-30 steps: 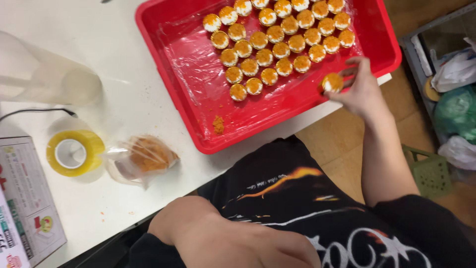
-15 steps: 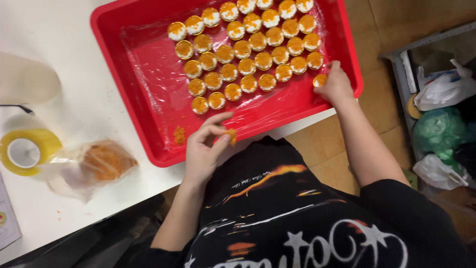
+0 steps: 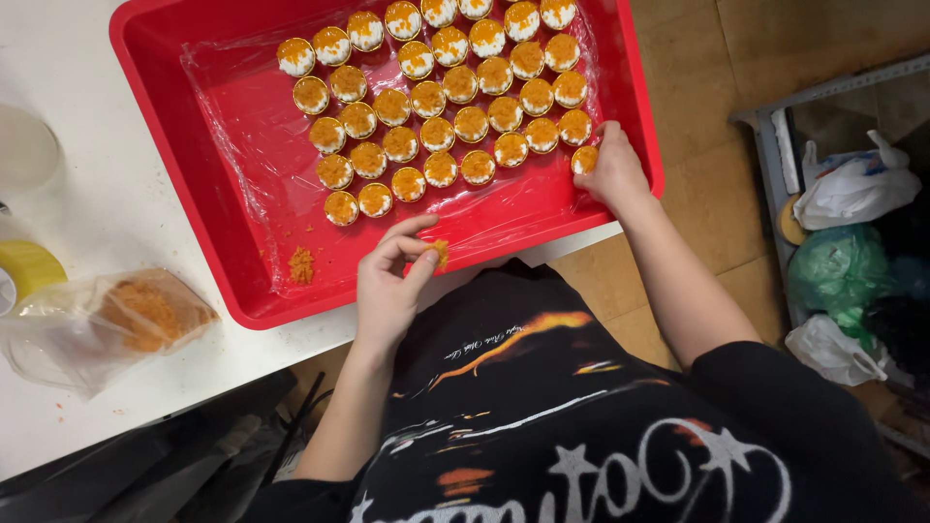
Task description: The person sprinkles orange crumb topping by hand onto white-frosted round pastries arranged in a red tray, working through them one at a time and placing each finished pastry back into rows on the tray.
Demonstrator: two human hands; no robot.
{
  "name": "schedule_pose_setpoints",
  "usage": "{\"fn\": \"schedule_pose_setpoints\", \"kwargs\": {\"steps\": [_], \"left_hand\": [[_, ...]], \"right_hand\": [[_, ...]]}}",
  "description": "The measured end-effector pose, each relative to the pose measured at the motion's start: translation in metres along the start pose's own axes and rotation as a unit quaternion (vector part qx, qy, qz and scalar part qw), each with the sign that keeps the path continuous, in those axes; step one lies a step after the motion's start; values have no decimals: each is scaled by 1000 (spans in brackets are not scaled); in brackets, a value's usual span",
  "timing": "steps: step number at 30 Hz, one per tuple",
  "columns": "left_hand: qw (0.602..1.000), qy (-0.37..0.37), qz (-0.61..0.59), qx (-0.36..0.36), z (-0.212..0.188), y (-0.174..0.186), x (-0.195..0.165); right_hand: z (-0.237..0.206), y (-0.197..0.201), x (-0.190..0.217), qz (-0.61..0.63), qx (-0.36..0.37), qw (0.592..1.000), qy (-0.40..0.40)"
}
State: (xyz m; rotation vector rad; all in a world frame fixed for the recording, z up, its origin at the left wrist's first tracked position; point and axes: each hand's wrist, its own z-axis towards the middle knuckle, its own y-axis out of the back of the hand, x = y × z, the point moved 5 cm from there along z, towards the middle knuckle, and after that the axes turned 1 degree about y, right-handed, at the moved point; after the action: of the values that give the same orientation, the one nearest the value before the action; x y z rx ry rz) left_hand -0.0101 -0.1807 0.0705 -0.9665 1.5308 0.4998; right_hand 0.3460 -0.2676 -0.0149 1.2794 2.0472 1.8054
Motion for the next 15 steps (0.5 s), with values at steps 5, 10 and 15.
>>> {"fn": "schedule_pose_setpoints", "kwargs": {"steps": [5, 10, 15], "left_hand": [[999, 0, 36, -18, 16, -7, 18], [997, -5, 46, -58, 18, -6, 31], [998, 14, 5, -68, 22, -6, 36]], "right_hand": [[1, -5, -7, 24, -16, 999, 31], [-27, 17, 10, -5, -78, 984, 157], [-53, 29, 54, 131, -6, 974, 186]]}}
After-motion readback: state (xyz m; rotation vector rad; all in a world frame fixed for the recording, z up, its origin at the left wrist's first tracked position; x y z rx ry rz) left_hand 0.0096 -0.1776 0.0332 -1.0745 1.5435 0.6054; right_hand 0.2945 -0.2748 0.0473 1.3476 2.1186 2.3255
